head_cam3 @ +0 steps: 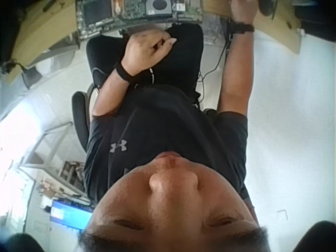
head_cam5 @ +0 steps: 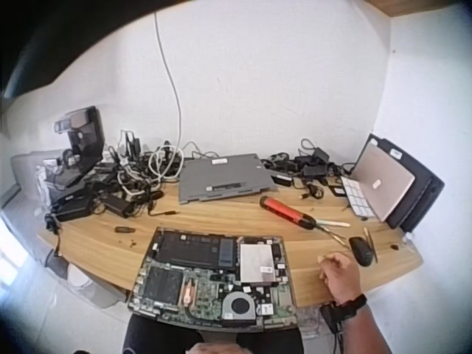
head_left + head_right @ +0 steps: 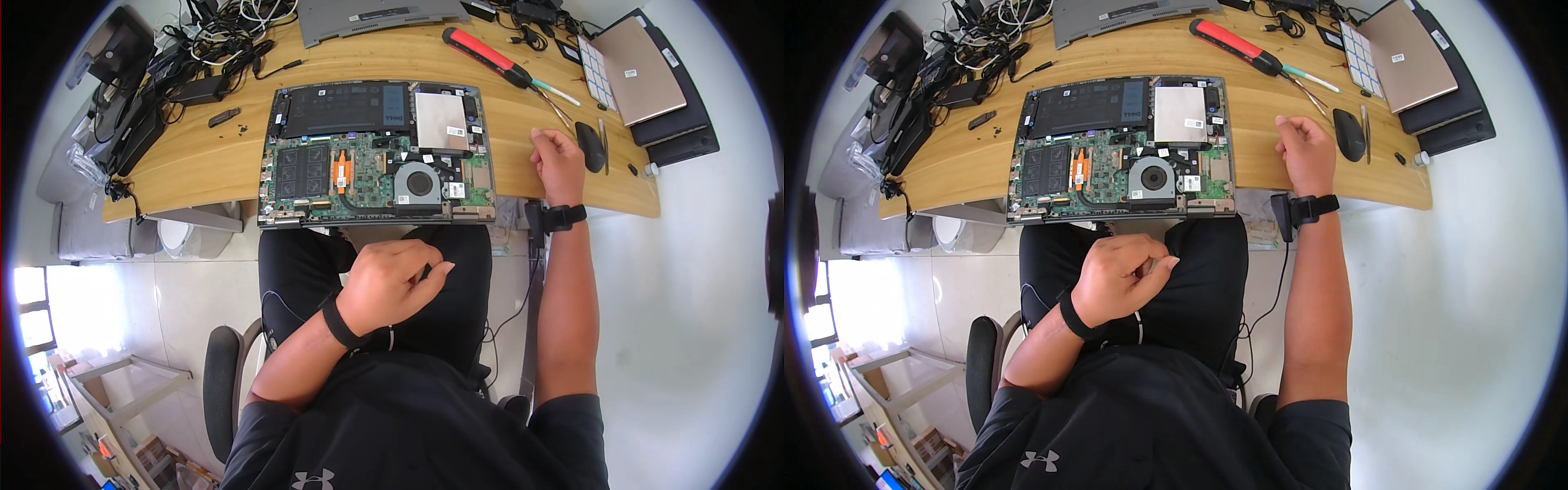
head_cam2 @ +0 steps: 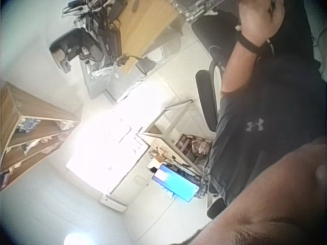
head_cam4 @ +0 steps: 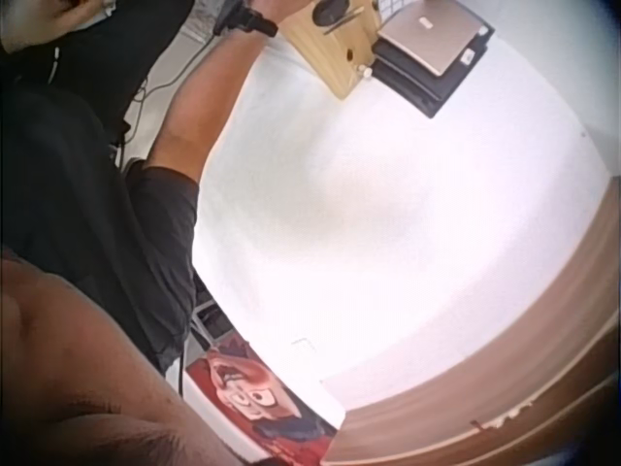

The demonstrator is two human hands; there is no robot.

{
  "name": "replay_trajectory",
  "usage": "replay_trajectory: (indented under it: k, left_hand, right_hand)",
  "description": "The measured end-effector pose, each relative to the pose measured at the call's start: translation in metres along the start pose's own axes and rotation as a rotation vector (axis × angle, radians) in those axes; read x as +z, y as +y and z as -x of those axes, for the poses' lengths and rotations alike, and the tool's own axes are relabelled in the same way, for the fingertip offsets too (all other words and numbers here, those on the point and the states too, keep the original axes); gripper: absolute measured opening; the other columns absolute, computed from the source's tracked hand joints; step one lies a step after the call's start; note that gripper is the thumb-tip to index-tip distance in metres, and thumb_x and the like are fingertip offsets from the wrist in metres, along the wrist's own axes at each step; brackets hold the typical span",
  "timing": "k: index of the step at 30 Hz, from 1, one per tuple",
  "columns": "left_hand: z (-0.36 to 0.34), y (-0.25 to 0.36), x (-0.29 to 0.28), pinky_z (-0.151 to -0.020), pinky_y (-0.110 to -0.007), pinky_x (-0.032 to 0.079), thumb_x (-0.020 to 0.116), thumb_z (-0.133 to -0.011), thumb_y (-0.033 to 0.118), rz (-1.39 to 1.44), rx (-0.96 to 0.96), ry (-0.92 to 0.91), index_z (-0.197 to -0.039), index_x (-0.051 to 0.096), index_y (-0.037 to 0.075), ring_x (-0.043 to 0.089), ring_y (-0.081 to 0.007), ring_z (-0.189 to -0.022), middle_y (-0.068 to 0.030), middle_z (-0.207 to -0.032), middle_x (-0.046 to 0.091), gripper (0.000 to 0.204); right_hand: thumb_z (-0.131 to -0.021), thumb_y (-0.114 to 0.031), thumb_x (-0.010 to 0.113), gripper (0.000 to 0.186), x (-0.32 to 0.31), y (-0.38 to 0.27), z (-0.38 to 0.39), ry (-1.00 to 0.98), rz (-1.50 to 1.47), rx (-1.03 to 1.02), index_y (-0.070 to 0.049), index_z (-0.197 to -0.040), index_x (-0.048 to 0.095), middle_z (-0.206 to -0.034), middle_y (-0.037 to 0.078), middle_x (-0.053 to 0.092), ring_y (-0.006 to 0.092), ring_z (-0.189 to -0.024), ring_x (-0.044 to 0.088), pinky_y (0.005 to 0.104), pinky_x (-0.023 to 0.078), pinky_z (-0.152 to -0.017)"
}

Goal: Replacing the cooling fan and checking internal components of a Dell laptop.

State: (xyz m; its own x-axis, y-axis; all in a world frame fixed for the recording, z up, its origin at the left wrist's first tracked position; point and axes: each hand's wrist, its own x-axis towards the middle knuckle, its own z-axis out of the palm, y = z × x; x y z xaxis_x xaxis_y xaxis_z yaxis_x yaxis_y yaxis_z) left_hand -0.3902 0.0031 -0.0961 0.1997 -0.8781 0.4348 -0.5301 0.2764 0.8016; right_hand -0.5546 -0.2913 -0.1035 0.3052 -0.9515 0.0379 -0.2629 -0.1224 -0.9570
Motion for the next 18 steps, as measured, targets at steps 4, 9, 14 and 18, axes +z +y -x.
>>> replay_trajectory:
  k: [4, 9, 14, 18]
  left_hand:
    - [0.014, -0.007, 0.004, -0.055, -0.036, 0.048, 0.073, -0.095, 0.005, 0.032, -0.038, -0.046, -0.091, 0.070, 0.000, 0.060, -0.0254, -0.057, -0.0102, -0.073, 0.065, 0.007]
    - [0.032, -0.019, -0.001, -0.066, -0.039, 0.052, 0.066, -0.100, 0.004, 0.027, -0.041, -0.053, -0.107, 0.069, -0.001, 0.064, -0.0325, -0.070, -0.0146, -0.084, 0.068, 0.010]
    - [0.057, -0.014, -0.033, -0.073, -0.037, 0.052, 0.063, -0.098, -0.001, 0.016, -0.277, 0.013, -0.120, 0.067, 0.000, 0.062, -0.0281, -0.073, -0.0119, -0.086, 0.062, 0.022]
    - [0.070, -0.020, -0.070, -0.076, -0.034, 0.049, 0.068, -0.088, -0.008, -0.206, -0.180, 0.341, -0.125, 0.063, -0.001, 0.058, -0.0236, -0.080, -0.0103, -0.093, 0.058, 0.038]
  right_hand:
    - [-0.098, -0.024, 0.077, 0.023, 0.000, 0.000, 0.002, 0.018, -0.019, 0.007, -0.002, -0.095, 0.074, -0.068, -0.001, 0.064, 0.0049, -0.058, 0.055, 0.0215, 0.040, -0.054]
    - [-0.098, -0.024, 0.078, 0.022, 0.000, 0.001, 0.002, 0.003, -0.042, -0.002, -0.003, -0.094, 0.073, -0.068, -0.001, 0.063, 0.0045, -0.057, 0.052, 0.0212, 0.037, -0.052]
    - [-0.099, -0.024, 0.077, 0.021, -0.002, 0.006, -0.001, 0.006, -0.050, -0.008, -0.004, -0.092, 0.072, -0.068, -0.001, 0.061, 0.0037, -0.055, 0.048, 0.0208, 0.034, -0.049]
    - [-0.100, -0.024, 0.076, 0.021, -0.002, 0.009, -0.001, 0.032, -0.024, -0.018, -0.004, -0.095, 0.072, -0.068, -0.002, 0.061, 0.0032, -0.055, 0.047, 0.0204, 0.032, -0.050]
